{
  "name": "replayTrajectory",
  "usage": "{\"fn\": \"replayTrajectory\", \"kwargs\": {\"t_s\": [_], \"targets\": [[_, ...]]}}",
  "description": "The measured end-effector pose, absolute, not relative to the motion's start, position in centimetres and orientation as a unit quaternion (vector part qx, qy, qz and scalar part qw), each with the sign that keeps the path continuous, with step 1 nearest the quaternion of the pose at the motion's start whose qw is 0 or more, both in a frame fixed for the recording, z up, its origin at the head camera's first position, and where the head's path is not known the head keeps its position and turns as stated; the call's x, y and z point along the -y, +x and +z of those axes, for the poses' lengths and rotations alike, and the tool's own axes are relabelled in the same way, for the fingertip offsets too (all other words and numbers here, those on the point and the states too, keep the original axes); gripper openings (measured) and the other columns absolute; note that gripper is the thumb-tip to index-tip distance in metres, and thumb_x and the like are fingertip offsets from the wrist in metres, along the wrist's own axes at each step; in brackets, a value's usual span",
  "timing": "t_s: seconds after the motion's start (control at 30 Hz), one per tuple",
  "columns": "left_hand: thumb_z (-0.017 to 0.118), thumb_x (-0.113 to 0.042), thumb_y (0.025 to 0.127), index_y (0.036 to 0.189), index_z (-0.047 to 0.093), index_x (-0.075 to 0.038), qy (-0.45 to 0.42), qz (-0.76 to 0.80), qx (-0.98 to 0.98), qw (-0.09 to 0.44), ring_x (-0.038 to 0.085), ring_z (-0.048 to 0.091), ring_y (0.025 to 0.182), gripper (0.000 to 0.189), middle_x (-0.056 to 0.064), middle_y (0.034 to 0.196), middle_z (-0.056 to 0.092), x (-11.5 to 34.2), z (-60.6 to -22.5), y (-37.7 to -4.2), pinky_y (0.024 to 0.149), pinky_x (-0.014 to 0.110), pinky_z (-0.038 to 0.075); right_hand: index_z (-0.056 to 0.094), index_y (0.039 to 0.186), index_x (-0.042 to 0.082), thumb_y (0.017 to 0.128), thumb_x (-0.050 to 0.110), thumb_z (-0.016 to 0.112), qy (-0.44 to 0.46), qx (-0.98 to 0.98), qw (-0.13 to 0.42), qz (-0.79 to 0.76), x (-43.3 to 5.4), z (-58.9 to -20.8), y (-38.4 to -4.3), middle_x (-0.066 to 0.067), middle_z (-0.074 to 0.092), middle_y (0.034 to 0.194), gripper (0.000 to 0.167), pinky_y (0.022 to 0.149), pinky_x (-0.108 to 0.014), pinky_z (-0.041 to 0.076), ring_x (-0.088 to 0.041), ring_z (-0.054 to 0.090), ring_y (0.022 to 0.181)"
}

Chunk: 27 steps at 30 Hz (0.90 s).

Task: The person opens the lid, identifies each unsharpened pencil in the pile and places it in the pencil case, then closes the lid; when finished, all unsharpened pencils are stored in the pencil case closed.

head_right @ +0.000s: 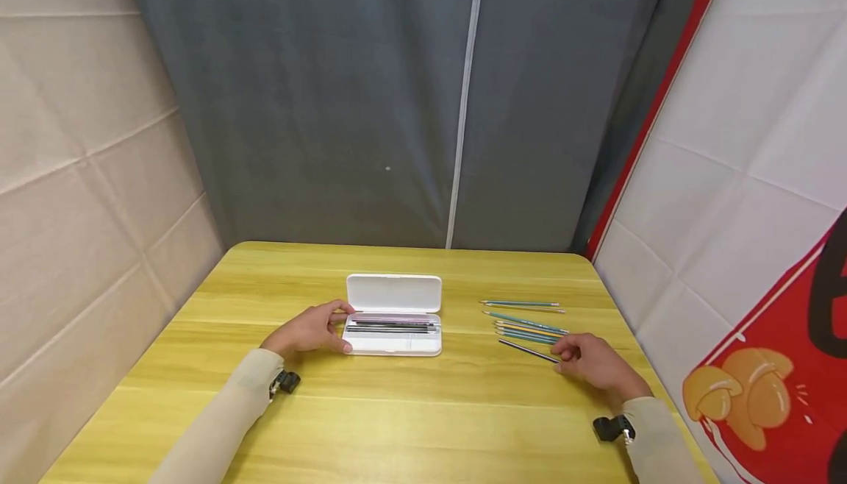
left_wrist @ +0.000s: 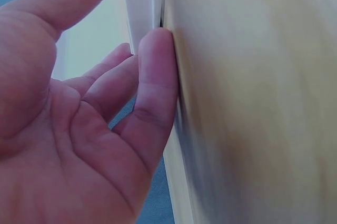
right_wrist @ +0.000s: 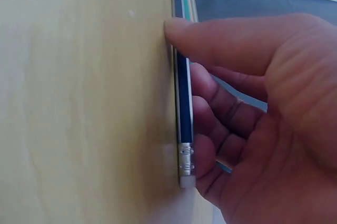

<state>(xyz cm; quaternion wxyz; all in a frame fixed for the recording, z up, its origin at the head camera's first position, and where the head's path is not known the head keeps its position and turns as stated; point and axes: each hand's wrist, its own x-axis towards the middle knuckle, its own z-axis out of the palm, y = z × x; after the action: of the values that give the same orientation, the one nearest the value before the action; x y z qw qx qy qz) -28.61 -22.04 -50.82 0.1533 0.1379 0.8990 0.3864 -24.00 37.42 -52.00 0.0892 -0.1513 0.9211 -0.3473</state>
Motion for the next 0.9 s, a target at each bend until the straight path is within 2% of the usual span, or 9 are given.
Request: {"fn": "replayTrajectory", "kwargs": {"t_s": [0.33, 0.7, 0.9], "targets": [[0.096, -0.037, 0.077, 0.135, 0.059, -0.023, 0.139, 0.383, -0.9, 0.155, 0.036, 0.054, 0.144, 0.07, 0.011, 0.157, 0.057, 22.1, -50.8, -28.6, 0.112, 0.057, 0.045, 0.075, 0.102, 0.009, 0.098, 0.012, 0.074, -0.161, -0.931, 0.071, -0.321, -36.9, -52.6, -23.8, 0.001, 0.068, 0.093, 0.005, 0.073, -0.024, 0.048, -0.002, 0.054, 0.081], [0.096, -0.039, 0.077, 0.137, 0.059, -0.024, 0.133, 0.379, -0.903, 0.152, 0.034, 0.058, 0.14, 0.072, 0.014, 0.156, 0.057, 22.1, -50.7, -28.4, 0.109, 0.055, 0.048, 0.073, 0.102, 0.013, 0.102, 0.018, 0.071, -0.174, -0.931, 0.053, -0.316, -35.5, -52.1, -24.7, 0.005, 0.065, 0.09, 0.005, 0.075, -0.025, 0.048, -0.004, 0.054, 0.082], [0.096, -0.037, 0.077, 0.136, 0.059, -0.022, 0.143, 0.391, -0.896, 0.153, 0.033, 0.053, 0.146, 0.072, 0.012, 0.156, 0.058, 22.0, -50.6, -28.7, 0.113, 0.054, 0.046, 0.072, 0.103, 0.015, 0.103, 0.018, 0.069, -0.197, -0.927, 0.043, -0.317, -34.2, -51.7, -25.6, 0.005, 0.064, 0.091, 0.004, 0.075, -0.025, 0.048, -0.003, 0.054, 0.083]]}}
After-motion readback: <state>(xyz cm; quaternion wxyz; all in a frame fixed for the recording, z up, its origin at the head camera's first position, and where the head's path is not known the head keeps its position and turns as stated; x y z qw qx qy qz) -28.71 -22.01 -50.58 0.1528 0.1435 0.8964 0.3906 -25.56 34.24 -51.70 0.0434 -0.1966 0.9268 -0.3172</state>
